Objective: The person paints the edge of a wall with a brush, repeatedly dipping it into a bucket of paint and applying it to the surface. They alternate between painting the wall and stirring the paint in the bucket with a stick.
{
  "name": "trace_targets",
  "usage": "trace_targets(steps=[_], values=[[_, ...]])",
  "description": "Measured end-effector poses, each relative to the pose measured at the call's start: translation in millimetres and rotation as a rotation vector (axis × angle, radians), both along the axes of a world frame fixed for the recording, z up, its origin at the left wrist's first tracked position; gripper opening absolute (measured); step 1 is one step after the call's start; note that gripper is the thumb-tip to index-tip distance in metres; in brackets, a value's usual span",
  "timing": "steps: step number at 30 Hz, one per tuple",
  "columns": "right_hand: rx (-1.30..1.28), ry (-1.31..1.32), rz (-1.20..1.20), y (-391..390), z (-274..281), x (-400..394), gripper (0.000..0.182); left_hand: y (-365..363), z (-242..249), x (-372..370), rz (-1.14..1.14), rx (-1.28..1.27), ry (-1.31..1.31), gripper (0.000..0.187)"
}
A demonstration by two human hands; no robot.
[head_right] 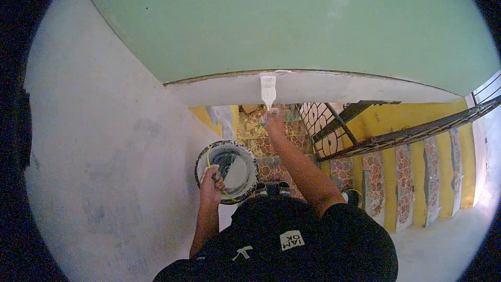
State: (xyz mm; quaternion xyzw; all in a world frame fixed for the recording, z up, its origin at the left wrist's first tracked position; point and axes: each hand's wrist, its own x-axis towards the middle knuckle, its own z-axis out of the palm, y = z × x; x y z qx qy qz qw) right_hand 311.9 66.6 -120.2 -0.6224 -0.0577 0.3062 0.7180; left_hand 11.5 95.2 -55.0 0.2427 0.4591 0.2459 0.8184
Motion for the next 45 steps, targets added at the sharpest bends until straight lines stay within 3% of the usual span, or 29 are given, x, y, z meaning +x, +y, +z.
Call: trace_targets(steps=[8, 10, 17, 23, 26, 29, 30, 31, 32, 34, 35, 40, 42, 44, 45], values=[[0.02, -0.012, -0.056, -7.4, 6.2, -6.9, 0.007, -7.0, -7.4, 13.0, 0.01, -0.021, 0.018, 0.015], [0.016, -0.258, -0.045, -4.5, -0.1, -2.1, 0.016, -7.8, -8.3, 15.6, 0.01, -0.041, 0.039, 0.015], [-0.053, -0.201, -0.121, -7.2, -5.4, 3.7, 0.019, -12.9, -5.1, 23.2, 0.034, -0.014, 0.025, 0.013], [-0.016, -0.145, 0.003, -13.7, -9.6, 4.2, 0.021, -13.8, 0.9, 23.2, 0.007, -0.007, 0.028, 0.013], [-0.01, -0.161, 0.114, -20.5, -39.5, 17.4, 0.025, -19.1, -6.6, 30.3, 0.019, -0.014, 0.033, 0.014], [-0.164, -0.149, 0.135, -16.1, -92.6, 28.0, 0.023, -18.5, -8.9, 27.6, 0.031, -0.015, 0.021, 0.014], [-0.177, -0.251, 0.107, -14.9, -126.3, 33.4, 0.022, -18.6, -7.7, 27.4, 0.029, -0.008, 0.014, 0.014], [-0.188, -0.353, 0.077, -14.6, -125.6, 31.6, 0.02, -18.8, -4.9, 28.7, 0.026, -0.007, 0.016, 0.014], [-0.186, -0.348, 0.076, -21.8, -127.1, 29.1, 0.02, -22.1, -4.0, 30.6, 0.036, -0.006, 0.021, 0.014], [-0.092, 0.003, 0.121, -33.4, -66.0, 8.4, 0.016, -22.7, -1.4, 30.6, 0.045, -0.005, 0.032, 0.014], [-0.09, 0.008, 0.122, -35.2, -58.1, 4.9, 0.016, -24.6, -0.8, 30.6, 0.05, -0.01, 0.035, 0.014], [-0.027, 0.271, 0.111, -35.6, -59.2, 6.7, 0.007, -26.2, -6.1, 26.4, 0.038, -0.024, 0.026, 0.013], [-0.072, 0.293, 0.096, -26.6, -85.7, 19.6, 0.007, -25.7, -3.8, 26.4, 0.05, -0.018, 0.017, 0.013], [-0.111, 0.311, 0.08, -21.0, -86.6, 22.4, 0.007, -23.6, -1.5, 25.8, 0.047, -0.018, 0.015, 0.012], [-0.103, 0.2, 0.086, -21.9, -65.0, 15.1, 0.009, -23.3, -0.9, 25.0, 0.047, -0.025, 0.016, 0.013]])
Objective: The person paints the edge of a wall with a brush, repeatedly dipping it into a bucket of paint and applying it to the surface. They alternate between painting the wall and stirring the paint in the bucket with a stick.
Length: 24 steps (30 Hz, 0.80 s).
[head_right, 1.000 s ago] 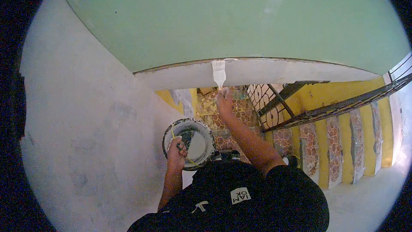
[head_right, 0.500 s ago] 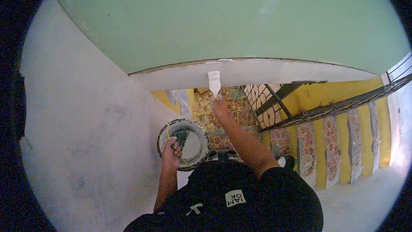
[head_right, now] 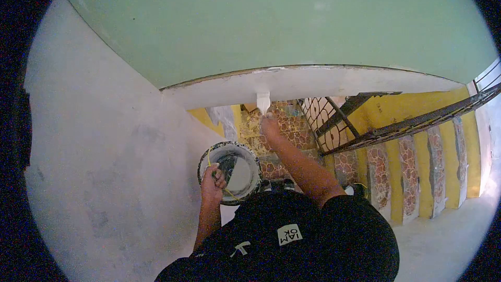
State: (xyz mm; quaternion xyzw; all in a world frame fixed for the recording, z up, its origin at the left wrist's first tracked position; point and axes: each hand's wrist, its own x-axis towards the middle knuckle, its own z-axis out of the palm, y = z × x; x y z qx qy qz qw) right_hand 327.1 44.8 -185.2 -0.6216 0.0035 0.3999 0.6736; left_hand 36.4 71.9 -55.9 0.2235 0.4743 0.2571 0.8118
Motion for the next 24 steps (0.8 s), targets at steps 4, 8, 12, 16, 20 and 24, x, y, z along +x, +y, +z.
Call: trace_targets(steps=[4, 8, 12, 16, 20, 24], values=[[-0.039, -0.338, -0.011, -2.2, 49.5, -14.5, 0.009, -3.0, -4.4, 0.0, -0.02, 0.004, 0.006, 0.013], [0.111, -0.337, -0.024, 3.4, 52.4, -11.1, 0.008, -8.8, -1.3, 1.8, -0.038, 0.014, 0.021, 0.013], [0.219, -0.373, -0.086, 3.1, 53.4, -15.1, 0.009, -10.4, 0.8, 3.0, -0.041, 0.021, 0.006, 0.013], [-0.047, -0.413, -0.059, -12.5, 52.8, -32.2, 0.015, -11.4, -1.7, 2.9, -0.029, 0.014, -0.003, 0.014], [-0.17, -0.763, -0.106, -15.3, 76.5, -37.3, 0.02, -12.5, -2.9, 1.0, -0.026, -0.007, 0.005, 0.016], [-0.06, -0.894, -0.303, 16.1, 74.4, -20.8, 0.026, -15.0, -5.4, 0.5, -0.023, 0.006, 0.025, 0.016]])
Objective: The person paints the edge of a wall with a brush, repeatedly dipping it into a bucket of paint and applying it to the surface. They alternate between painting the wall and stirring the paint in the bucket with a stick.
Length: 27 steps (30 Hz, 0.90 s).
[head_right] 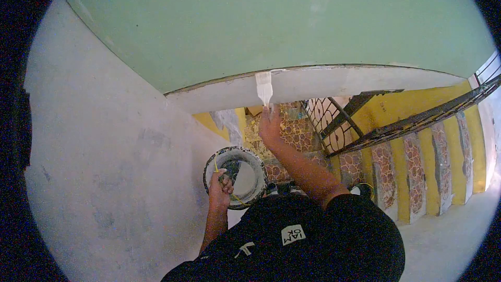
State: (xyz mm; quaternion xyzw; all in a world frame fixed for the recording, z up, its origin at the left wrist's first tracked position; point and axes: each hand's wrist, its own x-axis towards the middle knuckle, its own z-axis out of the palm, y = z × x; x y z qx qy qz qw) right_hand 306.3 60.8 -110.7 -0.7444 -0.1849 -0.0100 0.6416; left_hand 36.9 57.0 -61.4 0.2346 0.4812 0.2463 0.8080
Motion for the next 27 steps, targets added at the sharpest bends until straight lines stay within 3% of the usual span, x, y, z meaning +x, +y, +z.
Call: trace_targets(steps=[2, 5, 7, 8, 10, 11, 13, 20, 22, 23, 25, 27], values=[[-0.031, -0.067, -0.089, 6.0, -14.3, 6.8, 0.031, -0.3, -4.9, -1.5, 0.007, -0.014, 0.011, 0.016], [-0.102, 0.101, 0.096, 7.0, -16.8, 12.9, 0.039, 0.0, -8.6, -8.8, 0.005, -0.032, 0.017, 0.015], [-0.086, 0.454, 0.113, 9.6, -18.2, 11.3, 0.043, 7.4, -8.4, -0.8, 0.009, -0.026, -0.014, 0.015], [-0.089, 0.443, 0.128, 15.0, -36.4, 18.4, 0.043, 5.8, -6.9, -0.5, 0.011, -0.029, -0.009, 0.015], [-0.367, 0.201, 0.031, 19.8, -99.5, 26.6, 0.043, 3.6, -4.7, 0.3, 0.008, -0.065, 0.052, 0.016], [-0.377, 0.211, 0.035, 18.6, -101.7, 24.4, 0.043, 3.6, -4.3, 2.0, 0.012, -0.075, 0.063, 0.016], [-0.278, 0.342, -0.023, 22.2, -102.8, 15.3, 0.033, 6.3, -4.4, 1.3, 0.016, -0.045, 0.024, 0.016], [-0.141, 0.457, 0.075, 19.3, -147.6, 14.2, 0.037, 11.5, -0.9, 7.3, 0.02, -0.062, 0.076, 0.018], [-0.589, 0.331, 0.152, 18.3, -208.1, 32.4, 0.035, 8.4, -6.3, 6.2, 0.026, -0.099, 0.087, 0.02], [-0.59, 0.31, 0.151, 17.5, -217.9, 44.2, 0.035, 10.3, -6.3, 7.1, 0.028, -0.074, 0.093, 0.02], [-0.3, 0.506, 0.008, 4.9, -234.3, 29.2, 0.033, 7.6, -2.0, 0.5, 0.039, -0.057, 0.122, 0.021], [-0.332, 0.454, 0.036, -16.0, -216.7, 21.2, 0.032, 4.0, 2.2, -1.2, 0.043, -0.038, 0.08, 0.023]])
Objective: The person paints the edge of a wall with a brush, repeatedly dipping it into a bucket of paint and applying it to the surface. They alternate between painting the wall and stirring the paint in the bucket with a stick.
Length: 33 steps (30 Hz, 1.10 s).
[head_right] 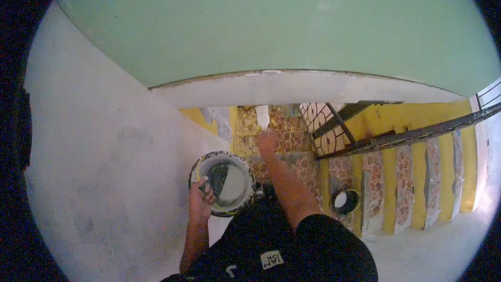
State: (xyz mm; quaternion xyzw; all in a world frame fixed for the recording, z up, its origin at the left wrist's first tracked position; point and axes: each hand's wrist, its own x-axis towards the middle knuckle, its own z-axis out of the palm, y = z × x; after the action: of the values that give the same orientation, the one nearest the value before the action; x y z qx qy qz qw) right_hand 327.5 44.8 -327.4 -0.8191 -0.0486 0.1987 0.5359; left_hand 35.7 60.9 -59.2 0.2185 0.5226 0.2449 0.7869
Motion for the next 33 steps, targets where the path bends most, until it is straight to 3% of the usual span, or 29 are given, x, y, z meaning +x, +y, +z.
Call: trace_targets(steps=[5, 7, 8, 10, 13, 22, 26, 28, 33], values=[[-0.071, 0.067, 0.162, -47.2, 108.5, -31.0, 0.03, -1.8, -9.7, -4.9, 0.001, 0.006, -0.005, 0.024], [-0.2, -0.229, 0.184, -50.5, 126.5, -41.5, 0.027, -0.5, -7.6, -3.5, 0.006, 0.003, 0.011, 0.024], [-0.207, -0.228, 0.194, -50.1, 135.0, -43.6, 0.027, 0.5, -7.8, -3.7, 0.0, 0.015, -0.016, 0.024], [0.045, -0.411, 0.204, -38.7, 157.1, -41.7, 0.029, 2.0, -6.8, -2.0, 0.003, 0.028, -0.041, 0.023], [0.183, -0.457, 0.197, -10.8, 202.1, -24.3, 0.03, 5.7, 0.0, 3.5, -0.018, 0.023, -0.036, 0.025], [0.353, -0.308, 0.113, 20.8, 220.9, 1.2, 0.031, -7.2, 4.3, 6.6, -0.07, 0.063, -0.056, 0.029], [0.289, -0.405, 0.096, 19.1, 224.3, -9.4, 0.029, -2.1, 4.0, 5.4, -0.093, 0.069, -0.031, 0.027], [0.107, -0.172, 0.082, 12.8, 211.0, -18.4, 0.026, -2.7, 7.4, -2.0, -0.124, 0.091, -0.017, 0.028], [0.235, -0.271, 0.082, 18.6, 214.2, -13.3, 0.027, 2.8, 11.2, -1.2, -0.145, 0.095, -0.018, 0.028]])
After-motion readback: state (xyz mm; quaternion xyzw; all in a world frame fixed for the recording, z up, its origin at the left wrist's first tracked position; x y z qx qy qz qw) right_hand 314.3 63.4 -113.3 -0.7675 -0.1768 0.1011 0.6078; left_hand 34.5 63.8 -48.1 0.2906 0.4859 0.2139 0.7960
